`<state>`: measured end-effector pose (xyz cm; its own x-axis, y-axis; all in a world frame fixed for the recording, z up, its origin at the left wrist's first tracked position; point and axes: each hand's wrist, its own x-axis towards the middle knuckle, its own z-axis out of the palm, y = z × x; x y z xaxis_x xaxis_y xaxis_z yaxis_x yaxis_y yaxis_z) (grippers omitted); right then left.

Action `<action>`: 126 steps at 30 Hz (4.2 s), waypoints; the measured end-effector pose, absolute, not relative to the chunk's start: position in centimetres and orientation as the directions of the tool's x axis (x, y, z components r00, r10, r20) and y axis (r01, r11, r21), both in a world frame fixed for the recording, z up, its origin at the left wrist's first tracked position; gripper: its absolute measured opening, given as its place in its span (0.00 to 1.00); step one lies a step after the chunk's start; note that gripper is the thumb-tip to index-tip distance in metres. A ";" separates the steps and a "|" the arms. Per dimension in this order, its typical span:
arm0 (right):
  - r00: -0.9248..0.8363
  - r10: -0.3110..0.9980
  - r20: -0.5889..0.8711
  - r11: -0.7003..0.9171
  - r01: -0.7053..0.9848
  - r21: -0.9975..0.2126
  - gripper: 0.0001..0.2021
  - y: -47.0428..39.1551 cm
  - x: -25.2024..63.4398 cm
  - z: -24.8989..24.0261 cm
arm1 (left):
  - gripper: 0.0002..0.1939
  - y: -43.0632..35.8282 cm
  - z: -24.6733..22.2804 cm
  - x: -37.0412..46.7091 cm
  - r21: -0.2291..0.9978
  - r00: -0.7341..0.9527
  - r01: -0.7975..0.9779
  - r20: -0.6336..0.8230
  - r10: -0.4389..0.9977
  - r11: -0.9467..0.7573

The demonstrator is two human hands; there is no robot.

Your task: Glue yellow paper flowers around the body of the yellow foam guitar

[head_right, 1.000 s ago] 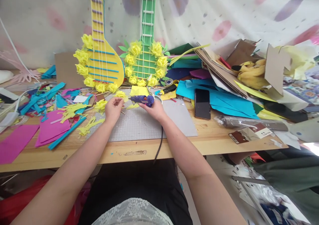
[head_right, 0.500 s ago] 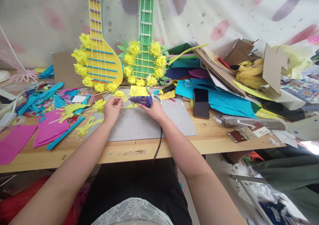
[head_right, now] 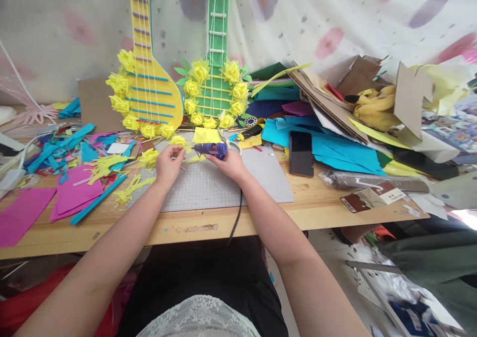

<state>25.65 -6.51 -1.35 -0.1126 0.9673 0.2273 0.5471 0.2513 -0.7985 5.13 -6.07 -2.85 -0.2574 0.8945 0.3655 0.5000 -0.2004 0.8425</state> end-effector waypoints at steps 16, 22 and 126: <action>-0.065 0.968 0.243 0.240 0.523 -0.818 0.19 -6.4 25.5 -0.9 | 0.06 -6.3 -2.7 5.2 0.851 -0.229 0.481 0.355 0.906 -0.212; -0.108 0.965 0.239 0.261 0.495 -0.829 0.20 -6.5 25.6 -1.1 | 0.06 -6.0 -2.9 5.1 0.859 -0.255 0.470 0.354 0.900 -0.205; 0.177 0.970 0.169 0.120 0.257 -0.959 0.19 -5.2 28.6 -0.8 | 0.22 1.1 4.5 5.7 0.531 0.162 0.824 0.114 0.980 -0.198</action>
